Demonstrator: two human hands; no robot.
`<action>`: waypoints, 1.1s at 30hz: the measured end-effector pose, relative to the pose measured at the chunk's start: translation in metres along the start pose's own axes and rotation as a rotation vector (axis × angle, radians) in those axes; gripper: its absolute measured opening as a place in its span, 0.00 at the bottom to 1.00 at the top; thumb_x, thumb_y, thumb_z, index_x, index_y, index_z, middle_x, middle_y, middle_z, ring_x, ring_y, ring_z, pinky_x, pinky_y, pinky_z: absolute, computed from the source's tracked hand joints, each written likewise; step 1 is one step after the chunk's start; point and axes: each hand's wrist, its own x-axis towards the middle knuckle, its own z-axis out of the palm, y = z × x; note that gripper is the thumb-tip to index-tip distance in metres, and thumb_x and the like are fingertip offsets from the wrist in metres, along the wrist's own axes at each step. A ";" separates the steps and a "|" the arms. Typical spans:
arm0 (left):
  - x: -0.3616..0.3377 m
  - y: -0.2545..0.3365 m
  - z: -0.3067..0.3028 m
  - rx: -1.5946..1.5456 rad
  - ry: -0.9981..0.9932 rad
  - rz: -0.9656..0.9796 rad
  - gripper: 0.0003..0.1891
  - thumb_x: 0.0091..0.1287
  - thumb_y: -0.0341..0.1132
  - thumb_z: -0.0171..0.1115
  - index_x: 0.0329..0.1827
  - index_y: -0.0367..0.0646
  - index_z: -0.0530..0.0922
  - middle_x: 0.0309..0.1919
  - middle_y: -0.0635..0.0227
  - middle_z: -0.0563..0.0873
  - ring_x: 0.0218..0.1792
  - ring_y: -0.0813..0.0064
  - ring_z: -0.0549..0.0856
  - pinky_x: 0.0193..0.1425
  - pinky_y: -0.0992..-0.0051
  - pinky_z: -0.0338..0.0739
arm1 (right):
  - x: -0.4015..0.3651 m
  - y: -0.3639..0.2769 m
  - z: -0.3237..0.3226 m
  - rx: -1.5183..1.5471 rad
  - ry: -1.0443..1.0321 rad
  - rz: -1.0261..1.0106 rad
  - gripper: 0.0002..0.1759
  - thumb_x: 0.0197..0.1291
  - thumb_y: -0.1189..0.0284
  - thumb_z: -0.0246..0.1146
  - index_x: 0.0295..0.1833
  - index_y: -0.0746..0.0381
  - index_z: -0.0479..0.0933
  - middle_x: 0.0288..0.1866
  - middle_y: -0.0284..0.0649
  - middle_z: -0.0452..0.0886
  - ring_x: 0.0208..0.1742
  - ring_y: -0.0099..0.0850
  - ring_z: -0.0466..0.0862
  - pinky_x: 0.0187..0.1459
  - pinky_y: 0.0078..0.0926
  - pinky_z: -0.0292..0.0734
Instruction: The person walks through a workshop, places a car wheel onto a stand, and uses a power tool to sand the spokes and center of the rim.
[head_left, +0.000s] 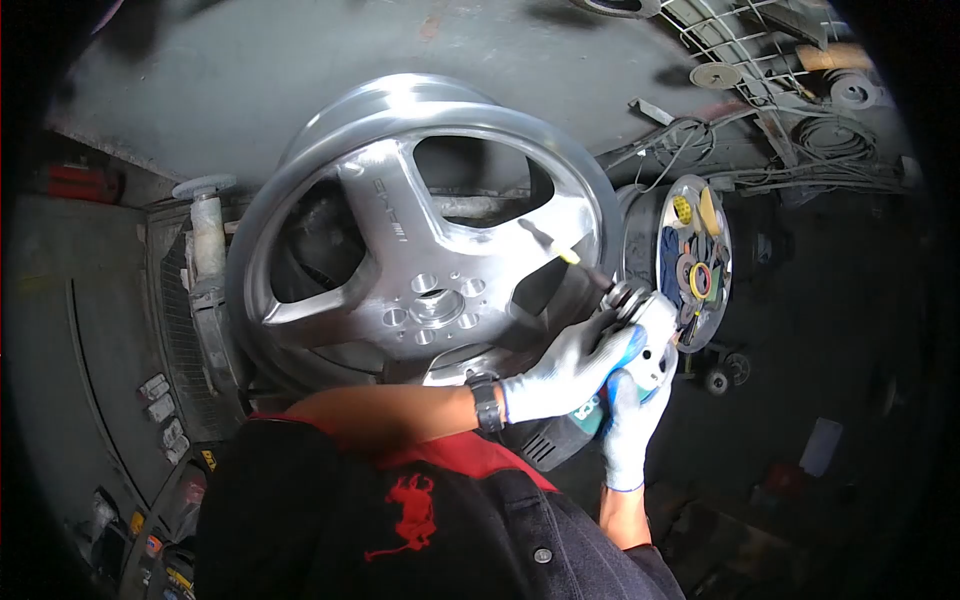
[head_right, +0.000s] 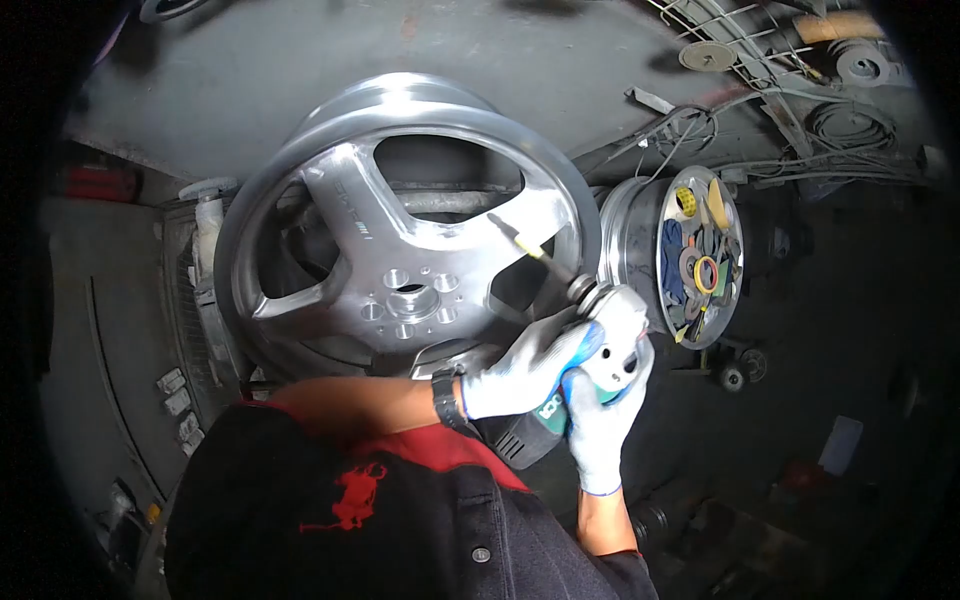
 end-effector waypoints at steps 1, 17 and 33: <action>0.003 0.013 0.003 -0.308 0.057 -0.178 0.19 0.77 0.35 0.53 0.64 0.30 0.72 0.59 0.55 0.78 0.57 0.68 0.81 0.64 0.69 0.74 | -0.002 0.000 0.002 -0.032 0.010 -0.012 0.46 0.49 0.72 0.70 0.74 0.69 0.59 0.63 0.44 0.73 0.63 0.31 0.74 0.65 0.31 0.70; 0.025 0.012 0.013 -0.153 0.074 -0.088 0.22 0.79 0.43 0.53 0.63 0.30 0.74 0.50 0.59 0.84 0.54 0.75 0.80 0.60 0.71 0.75 | 0.023 -0.001 -0.011 0.000 -0.010 -0.030 0.44 0.56 0.70 0.69 0.75 0.70 0.59 0.65 0.45 0.73 0.65 0.32 0.75 0.67 0.31 0.69; 0.062 0.015 0.015 -0.312 0.027 -0.345 0.25 0.77 0.49 0.56 0.59 0.31 0.77 0.45 0.60 0.86 0.50 0.77 0.82 0.54 0.73 0.76 | 0.049 -0.010 -0.022 0.087 0.022 0.042 0.36 0.63 0.71 0.65 0.75 0.68 0.62 0.64 0.42 0.77 0.63 0.30 0.78 0.67 0.30 0.71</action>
